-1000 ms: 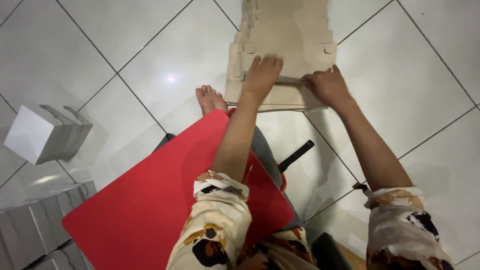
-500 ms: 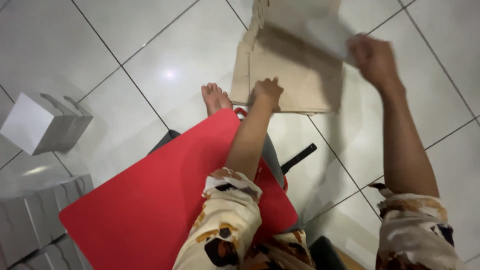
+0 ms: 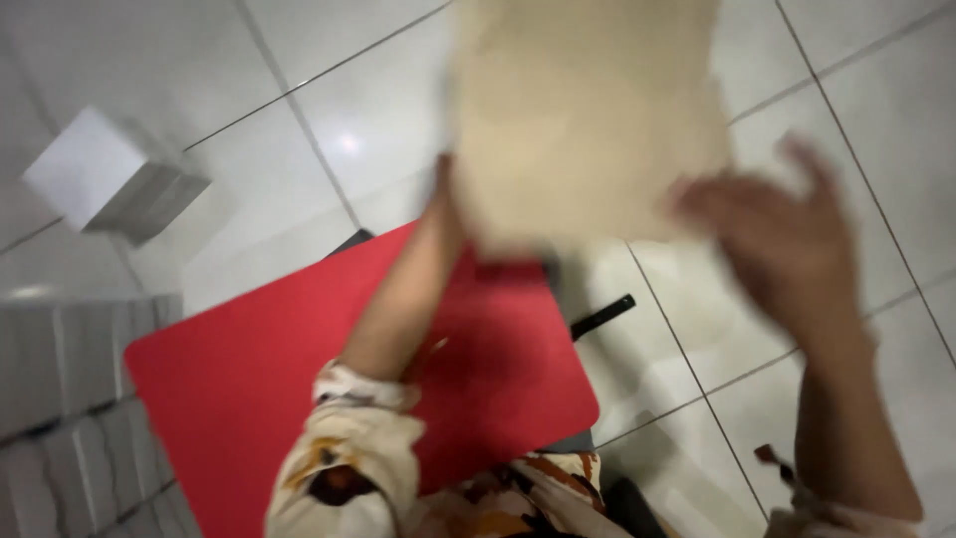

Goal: Folding flat cardboard templates into rectangular white boxes on a floor-level workspace.

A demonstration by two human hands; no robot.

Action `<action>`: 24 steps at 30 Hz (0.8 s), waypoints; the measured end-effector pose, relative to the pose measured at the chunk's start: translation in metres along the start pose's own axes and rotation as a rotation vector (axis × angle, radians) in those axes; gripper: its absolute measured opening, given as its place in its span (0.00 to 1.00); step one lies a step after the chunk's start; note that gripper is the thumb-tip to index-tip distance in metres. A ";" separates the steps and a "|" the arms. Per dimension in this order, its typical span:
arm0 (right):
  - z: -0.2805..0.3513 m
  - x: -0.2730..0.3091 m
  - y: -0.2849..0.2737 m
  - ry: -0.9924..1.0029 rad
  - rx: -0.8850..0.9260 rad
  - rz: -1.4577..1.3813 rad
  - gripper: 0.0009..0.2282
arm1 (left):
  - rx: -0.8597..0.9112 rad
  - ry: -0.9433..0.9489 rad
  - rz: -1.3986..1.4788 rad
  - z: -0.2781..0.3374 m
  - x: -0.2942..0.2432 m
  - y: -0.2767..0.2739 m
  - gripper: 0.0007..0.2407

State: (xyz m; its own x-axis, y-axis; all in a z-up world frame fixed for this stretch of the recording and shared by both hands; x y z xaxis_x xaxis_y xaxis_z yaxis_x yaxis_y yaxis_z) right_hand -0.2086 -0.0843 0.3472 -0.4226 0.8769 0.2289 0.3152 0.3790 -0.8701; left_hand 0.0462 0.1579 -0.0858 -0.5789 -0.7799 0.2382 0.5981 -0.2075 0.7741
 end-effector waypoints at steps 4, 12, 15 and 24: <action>0.012 0.084 0.041 -0.220 0.252 0.165 0.34 | 0.008 0.198 -0.538 0.195 -0.043 0.076 0.11; 0.045 0.232 0.104 -0.595 0.404 -0.031 0.47 | -0.312 0.606 -1.454 0.485 -0.078 0.075 0.20; 0.046 0.260 0.114 -0.656 0.412 -0.100 0.31 | -0.360 1.048 -1.798 0.556 -0.075 0.040 0.18; 0.034 0.270 0.169 -0.442 0.601 0.038 0.20 | -0.176 1.184 -2.511 0.588 0.014 -0.055 0.18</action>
State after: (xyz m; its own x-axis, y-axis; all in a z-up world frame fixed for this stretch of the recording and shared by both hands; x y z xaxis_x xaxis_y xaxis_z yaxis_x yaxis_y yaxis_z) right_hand -0.2986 0.2060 0.2472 -0.7625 0.6381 0.1070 -0.1287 0.0125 -0.9916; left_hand -0.3211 0.5056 0.2200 0.3379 0.7775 -0.5304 -0.0790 -0.5381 -0.8391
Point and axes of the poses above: each hand's wrist, its own z-axis away from the middle knuckle, its own y-axis out of the palm, x = y × z, the point moved 1 cm from there along -z, towards the middle knuckle, and after that the axes turned 8 degrees about -y, right-handed, at the moved point
